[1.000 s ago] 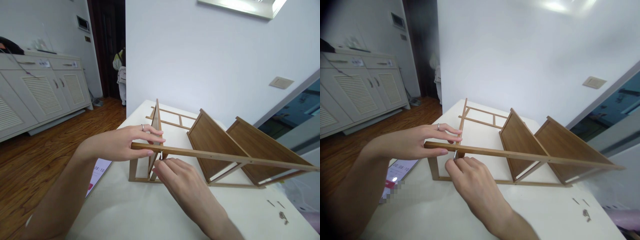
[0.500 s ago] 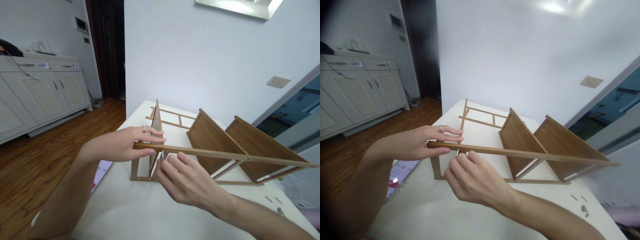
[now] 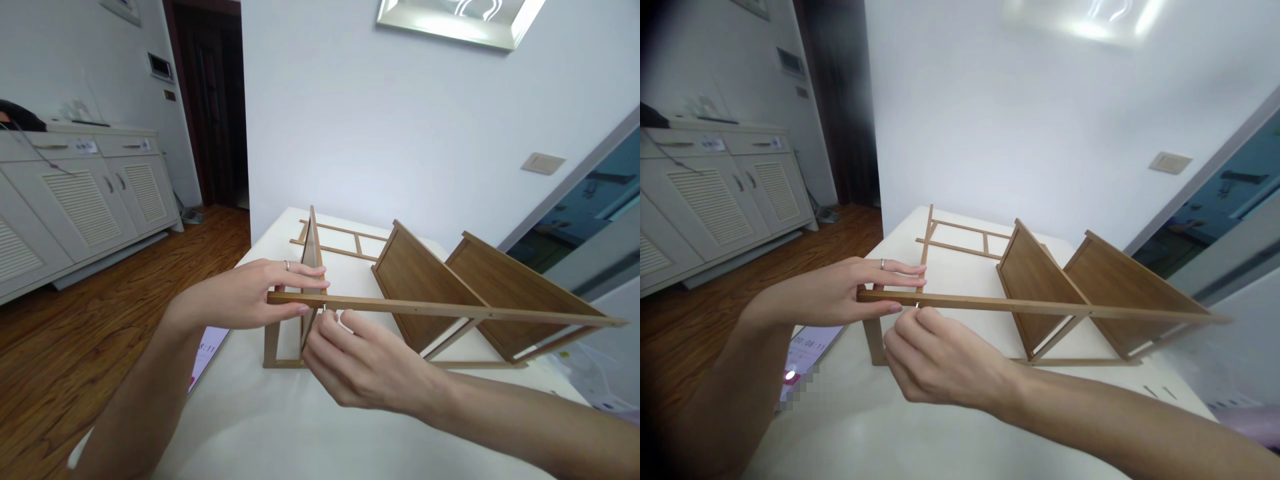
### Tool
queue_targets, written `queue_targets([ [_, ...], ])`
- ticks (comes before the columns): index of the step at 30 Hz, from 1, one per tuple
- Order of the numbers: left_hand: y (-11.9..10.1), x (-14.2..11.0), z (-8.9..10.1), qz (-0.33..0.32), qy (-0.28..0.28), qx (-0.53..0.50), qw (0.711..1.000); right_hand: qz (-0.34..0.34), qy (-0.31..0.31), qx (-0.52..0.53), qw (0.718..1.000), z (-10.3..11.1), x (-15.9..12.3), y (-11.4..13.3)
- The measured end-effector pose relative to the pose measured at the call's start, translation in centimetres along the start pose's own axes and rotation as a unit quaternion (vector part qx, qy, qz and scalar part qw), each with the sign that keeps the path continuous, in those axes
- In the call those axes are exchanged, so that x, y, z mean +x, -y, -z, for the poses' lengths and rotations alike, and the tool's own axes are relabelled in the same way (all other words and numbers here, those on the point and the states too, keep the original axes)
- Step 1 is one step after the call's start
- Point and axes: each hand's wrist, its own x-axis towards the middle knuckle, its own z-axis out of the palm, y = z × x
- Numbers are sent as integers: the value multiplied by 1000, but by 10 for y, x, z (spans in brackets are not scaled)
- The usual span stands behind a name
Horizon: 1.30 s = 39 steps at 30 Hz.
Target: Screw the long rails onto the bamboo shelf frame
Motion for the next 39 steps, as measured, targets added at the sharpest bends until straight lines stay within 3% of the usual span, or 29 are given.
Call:
queue_targets([
  [16,-5,2,-1,-10,-19,-9,1000,-112,-93,16,989,-25,-3,20],
  [27,-4,4,1,-40,-29,2,999,-150,-132,-10,980,-28,5,16],
  [39,9,8,1,-64,-54,-60,995,-129,-165,-21,978,-34,17,9],
])
